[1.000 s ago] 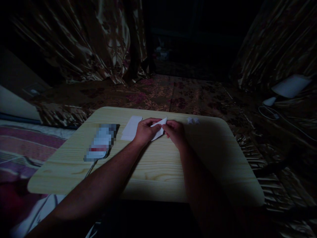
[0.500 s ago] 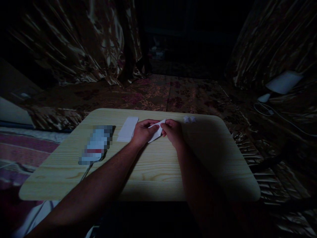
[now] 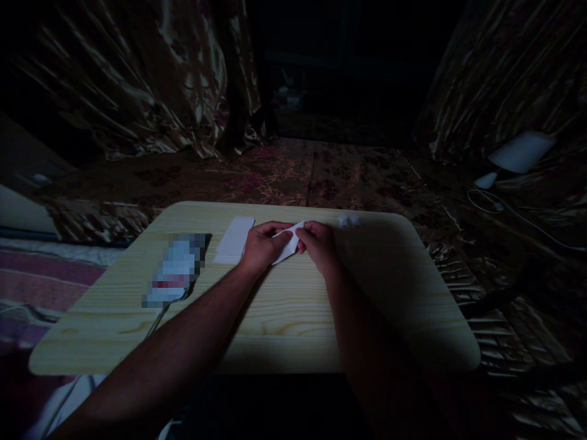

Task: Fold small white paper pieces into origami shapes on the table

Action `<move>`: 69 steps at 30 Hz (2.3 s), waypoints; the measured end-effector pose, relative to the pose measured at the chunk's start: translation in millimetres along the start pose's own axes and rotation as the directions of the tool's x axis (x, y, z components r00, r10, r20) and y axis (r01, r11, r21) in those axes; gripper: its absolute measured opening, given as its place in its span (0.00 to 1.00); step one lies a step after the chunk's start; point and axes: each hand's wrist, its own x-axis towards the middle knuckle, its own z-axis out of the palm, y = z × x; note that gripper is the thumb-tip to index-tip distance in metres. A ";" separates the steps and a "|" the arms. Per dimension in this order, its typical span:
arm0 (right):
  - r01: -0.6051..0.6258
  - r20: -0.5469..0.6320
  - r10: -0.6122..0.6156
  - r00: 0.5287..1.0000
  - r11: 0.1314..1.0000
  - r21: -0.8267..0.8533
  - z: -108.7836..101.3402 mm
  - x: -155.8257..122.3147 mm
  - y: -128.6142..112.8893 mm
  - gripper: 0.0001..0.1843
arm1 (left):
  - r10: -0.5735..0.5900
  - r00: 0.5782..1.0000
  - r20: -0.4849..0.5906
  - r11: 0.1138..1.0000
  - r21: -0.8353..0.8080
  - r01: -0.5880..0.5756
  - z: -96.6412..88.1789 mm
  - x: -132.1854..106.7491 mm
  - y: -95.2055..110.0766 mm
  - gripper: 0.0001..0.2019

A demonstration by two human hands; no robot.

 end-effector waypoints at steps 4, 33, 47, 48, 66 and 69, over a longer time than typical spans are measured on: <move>0.008 -0.002 -0.008 1.000 1.000 0.003 0.2 -0.8 -0.5 0.11 | -0.006 1.000 0.006 1.000 0.005 0.006 0.6 -1.1 2.0 0.14; 0.014 -0.067 -0.019 0.998 0.998 -0.068 1.5 -1.3 -4.1 0.10 | 0.011 0.999 -0.032 0.999 0.052 -0.009 2.8 -1.0 1.7 0.20; 0.010 -0.085 -0.015 0.996 0.998 -0.062 1.0 -0.8 -4.6 0.11 | -0.003 0.999 -0.032 1.000 0.028 0.004 3.1 -2.6 4.8 0.14; 0.006 -0.089 -0.012 0.996 0.998 -0.062 0.9 -1.0 -5.0 0.11 | -0.005 1.000 -0.031 1.000 0.027 0.006 2.9 -2.4 4.7 0.14; -0.069 0.124 0.058 0.991 0.994 0.080 2.0 -4.2 -4.4 0.12 | -0.023 0.995 -0.096 0.998 -0.063 0.017 -5.3 4.1 0.2 0.14; -0.067 0.130 0.055 0.990 0.994 0.088 2.4 -4.6 -5.0 0.12 | -0.031 0.994 -0.100 0.998 -0.064 0.025 -5.6 4.0 0.4 0.14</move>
